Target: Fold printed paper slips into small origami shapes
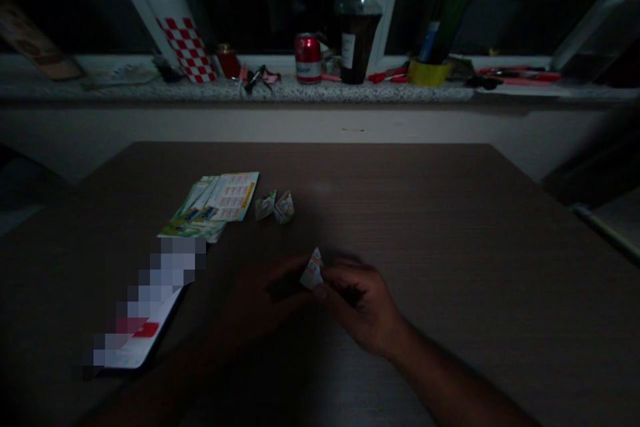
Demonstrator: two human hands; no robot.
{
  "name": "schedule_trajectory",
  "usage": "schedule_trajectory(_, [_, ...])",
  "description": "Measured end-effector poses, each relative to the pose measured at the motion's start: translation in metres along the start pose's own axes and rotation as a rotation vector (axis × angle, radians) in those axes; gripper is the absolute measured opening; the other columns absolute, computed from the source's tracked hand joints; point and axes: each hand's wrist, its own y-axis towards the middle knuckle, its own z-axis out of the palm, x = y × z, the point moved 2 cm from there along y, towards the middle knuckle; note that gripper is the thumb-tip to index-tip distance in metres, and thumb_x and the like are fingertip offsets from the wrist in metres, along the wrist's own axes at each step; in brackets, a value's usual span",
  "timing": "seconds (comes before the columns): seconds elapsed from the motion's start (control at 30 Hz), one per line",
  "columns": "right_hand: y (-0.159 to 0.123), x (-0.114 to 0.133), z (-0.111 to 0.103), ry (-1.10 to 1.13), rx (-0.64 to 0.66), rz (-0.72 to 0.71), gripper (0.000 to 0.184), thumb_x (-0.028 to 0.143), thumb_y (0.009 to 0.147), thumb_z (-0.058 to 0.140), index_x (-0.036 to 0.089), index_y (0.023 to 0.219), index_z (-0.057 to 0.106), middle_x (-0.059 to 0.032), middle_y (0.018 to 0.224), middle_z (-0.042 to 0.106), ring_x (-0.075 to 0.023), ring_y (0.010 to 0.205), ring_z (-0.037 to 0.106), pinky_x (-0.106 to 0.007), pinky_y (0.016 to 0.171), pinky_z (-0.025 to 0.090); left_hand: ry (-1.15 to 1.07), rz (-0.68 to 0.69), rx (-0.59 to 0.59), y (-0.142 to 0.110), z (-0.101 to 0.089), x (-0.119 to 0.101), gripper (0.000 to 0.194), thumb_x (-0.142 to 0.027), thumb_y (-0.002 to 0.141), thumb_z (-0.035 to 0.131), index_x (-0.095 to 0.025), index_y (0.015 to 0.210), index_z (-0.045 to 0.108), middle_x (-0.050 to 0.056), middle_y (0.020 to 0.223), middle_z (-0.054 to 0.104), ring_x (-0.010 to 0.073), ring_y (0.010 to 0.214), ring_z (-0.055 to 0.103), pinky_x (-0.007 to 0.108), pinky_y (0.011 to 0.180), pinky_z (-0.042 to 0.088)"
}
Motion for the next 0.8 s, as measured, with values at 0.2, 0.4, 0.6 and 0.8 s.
schedule_trajectory(0.2, [0.001, 0.001, 0.000, -0.151, 0.006, -0.075, 0.015, 0.026, 0.089, 0.056, 0.017, 0.081, 0.066, 0.0000, 0.065, 0.050, -0.0140, 0.062, 0.047, -0.026, 0.054, 0.037, 0.234, 0.008, 0.071, 0.002, -0.003, 0.003, 0.033, -0.026, 0.081, 0.064, -0.024, 0.114, 0.065, 0.002, 0.103, 0.073, 0.0209, 0.091, 0.067, 0.031, 0.083, 0.049])
schedule_trajectory(0.4, [0.002, 0.005, 0.003, -0.219, 0.082, -0.124, 0.008, 0.024, 0.084, 0.064, 0.017, 0.085, 0.066, -0.0021, 0.072, 0.059, -0.0149, 0.065, 0.054, -0.027, 0.059, 0.042, 0.298, 0.128, 0.082, 0.000, -0.003, 0.005, 0.016, -0.029, 0.084, 0.062, -0.024, 0.097, 0.070, 0.003, 0.088, 0.074, 0.0206, 0.078, 0.066, 0.027, 0.071, 0.046])
schedule_trajectory(0.6, [0.004, 0.010, 0.004, -0.147, 0.183, -0.087, 0.012, 0.023, 0.082, 0.068, 0.020, 0.093, 0.068, -0.0016, 0.080, 0.069, -0.0143, 0.071, 0.062, -0.026, 0.065, 0.046, 0.095, 0.206, 0.073, -0.002, 0.005, 0.011, 0.025, -0.029, 0.088, 0.058, -0.031, 0.110, 0.068, 0.003, 0.091, 0.076, 0.0212, 0.080, 0.068, 0.025, 0.070, 0.045])
schedule_trajectory(0.8, [-0.001, 0.005, 0.003, -0.182, 0.106, -0.046, 0.021, 0.027, 0.079, 0.071, 0.020, 0.100, 0.068, -0.0002, 0.072, 0.066, -0.0125, 0.060, 0.058, -0.023, 0.054, 0.046, -0.023, 0.091, 0.057, 0.000, 0.002, 0.004, 0.024, -0.030, 0.088, 0.058, -0.029, 0.108, 0.071, 0.001, 0.087, 0.076, 0.0197, 0.076, 0.067, 0.025, 0.069, 0.044])
